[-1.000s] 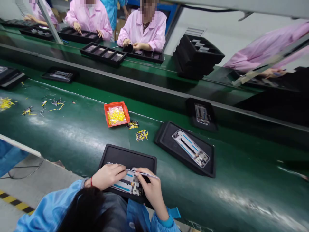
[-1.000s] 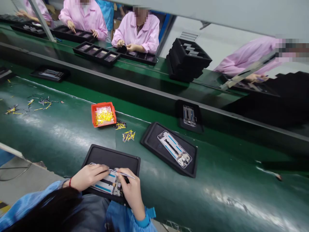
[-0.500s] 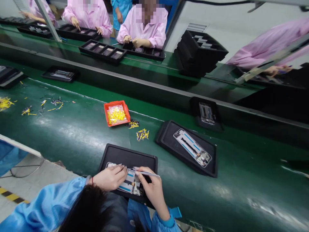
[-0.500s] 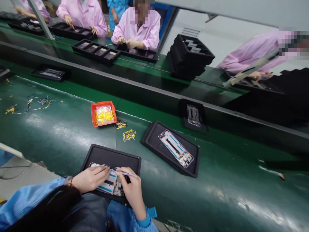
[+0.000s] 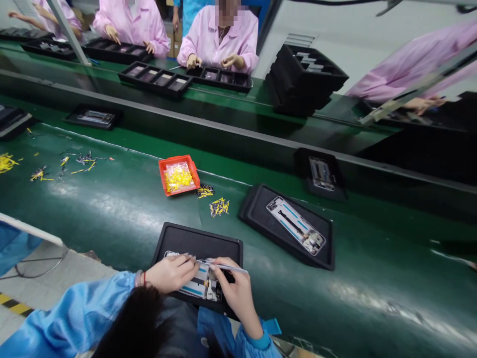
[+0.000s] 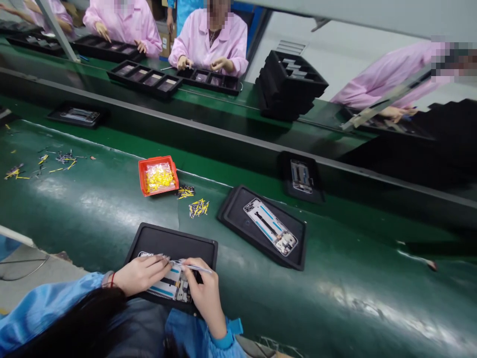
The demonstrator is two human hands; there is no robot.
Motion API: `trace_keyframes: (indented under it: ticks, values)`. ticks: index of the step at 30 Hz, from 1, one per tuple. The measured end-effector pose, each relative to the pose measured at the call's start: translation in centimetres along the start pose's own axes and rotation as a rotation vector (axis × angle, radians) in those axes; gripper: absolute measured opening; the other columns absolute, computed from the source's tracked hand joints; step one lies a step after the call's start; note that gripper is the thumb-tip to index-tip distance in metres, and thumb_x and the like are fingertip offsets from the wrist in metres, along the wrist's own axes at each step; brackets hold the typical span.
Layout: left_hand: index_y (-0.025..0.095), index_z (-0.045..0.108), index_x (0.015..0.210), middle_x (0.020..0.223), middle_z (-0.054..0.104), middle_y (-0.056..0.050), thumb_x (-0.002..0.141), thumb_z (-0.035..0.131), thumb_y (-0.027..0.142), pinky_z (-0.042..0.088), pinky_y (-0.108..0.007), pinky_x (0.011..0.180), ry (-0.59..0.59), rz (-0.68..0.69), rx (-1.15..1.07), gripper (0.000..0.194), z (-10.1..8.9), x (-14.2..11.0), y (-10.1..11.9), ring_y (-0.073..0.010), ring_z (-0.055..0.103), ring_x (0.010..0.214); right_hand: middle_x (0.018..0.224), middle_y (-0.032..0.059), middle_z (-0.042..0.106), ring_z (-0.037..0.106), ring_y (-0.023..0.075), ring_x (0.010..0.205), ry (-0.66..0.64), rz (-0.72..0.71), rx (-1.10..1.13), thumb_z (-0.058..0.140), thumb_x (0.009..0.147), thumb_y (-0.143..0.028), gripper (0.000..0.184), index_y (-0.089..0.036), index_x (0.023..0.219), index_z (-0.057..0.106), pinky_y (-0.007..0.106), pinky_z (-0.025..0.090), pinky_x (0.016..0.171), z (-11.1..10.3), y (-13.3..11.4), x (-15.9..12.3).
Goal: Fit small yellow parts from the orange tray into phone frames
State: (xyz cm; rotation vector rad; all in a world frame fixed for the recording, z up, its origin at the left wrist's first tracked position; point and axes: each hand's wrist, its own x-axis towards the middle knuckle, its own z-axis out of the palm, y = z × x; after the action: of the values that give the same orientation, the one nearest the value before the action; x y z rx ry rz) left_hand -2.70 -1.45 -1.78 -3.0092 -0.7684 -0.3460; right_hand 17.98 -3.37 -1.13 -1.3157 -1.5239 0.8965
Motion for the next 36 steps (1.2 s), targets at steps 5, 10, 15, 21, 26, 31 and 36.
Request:
trace_keyframes:
  ticks: [5,10,15,21,26,31,36]
  values:
    - [0.01,0.055,0.113,0.096,0.066,-0.008,0.096,0.041,0.012,0.052,-0.025,0.072,-0.023,-0.025,-0.031,0.022,-0.5,0.5,0.0,-0.0174,0.06,0.089,0.081,0.0066,0.073,0.069,0.023,0.075,-0.034,0.005,0.012,0.057,0.09,-0.028,0.015,-0.021,0.083,0.069,0.032,0.057,0.067,-0.1,-0.1,0.0]
    - [0.012,0.054,0.11,0.093,0.064,-0.008,0.094,0.047,0.014,0.049,-0.028,0.07,-0.13,-0.079,-0.037,0.018,-1.0,1.2,0.2,-0.0183,0.059,0.084,0.087,0.0073,0.072,0.069,0.0234,0.082,-0.066,-0.008,0.047,0.058,0.089,-0.026,0.012,-0.023,0.087,0.07,0.034,0.057,0.073,-0.2,-0.3,0.1]
    - [0.012,0.054,0.109,0.092,0.063,-0.008,0.092,0.048,0.011,0.047,-0.028,0.074,-0.041,-0.066,-0.022,0.017,-0.3,0.8,0.3,-0.0181,0.058,0.083,0.084,0.0065,0.073,0.069,0.0224,0.079,-0.077,-0.042,0.046,0.056,0.091,-0.026,0.015,-0.023,0.086,0.07,0.032,0.056,0.07,0.1,0.0,0.0]
    - [0.017,0.056,0.098,0.087,0.063,-0.002,0.091,0.051,0.018,0.047,-0.025,0.063,0.009,-0.238,-0.185,0.009,-0.2,1.1,-0.3,-0.016,0.058,0.076,0.086,0.0074,0.072,0.069,0.0237,0.081,-0.005,-0.007,0.041,0.057,0.09,-0.03,0.014,-0.022,0.086,0.068,0.035,0.056,0.073,0.2,-0.1,-0.1]
    - [0.02,0.063,0.1,0.091,0.062,-0.002,0.087,0.058,0.021,0.047,-0.025,0.072,-0.02,-0.362,-0.364,0.014,-0.3,2.5,-1.2,-0.0154,0.058,0.081,0.088,0.0071,0.069,0.068,0.0239,0.087,0.304,-0.029,0.047,0.05,0.095,-0.037,0.022,-0.022,0.086,0.062,0.038,0.055,0.077,-1.0,0.1,-0.7]
    - [0.019,0.065,0.084,0.087,0.058,-0.002,0.087,0.048,0.009,0.045,-0.025,0.067,0.064,-0.325,-0.313,0.019,0.7,2.6,-0.6,-0.0137,0.056,0.072,0.087,0.0075,0.066,0.065,0.0256,0.091,0.436,-0.02,-0.174,0.042,0.098,-0.04,0.027,-0.021,0.089,0.059,0.039,0.05,0.079,-2.9,0.3,-2.6]
    - [0.015,0.06,0.089,0.096,0.057,-0.007,0.082,0.04,0.001,0.049,-0.024,0.068,0.161,-0.327,-0.23,0.025,0.8,2.2,0.2,-0.0146,0.058,0.073,0.077,0.0065,0.063,0.062,0.0233,0.069,0.382,0.118,-0.429,0.037,0.097,-0.048,0.035,-0.022,0.09,0.06,0.032,0.049,0.061,-3.2,0.6,-3.8]
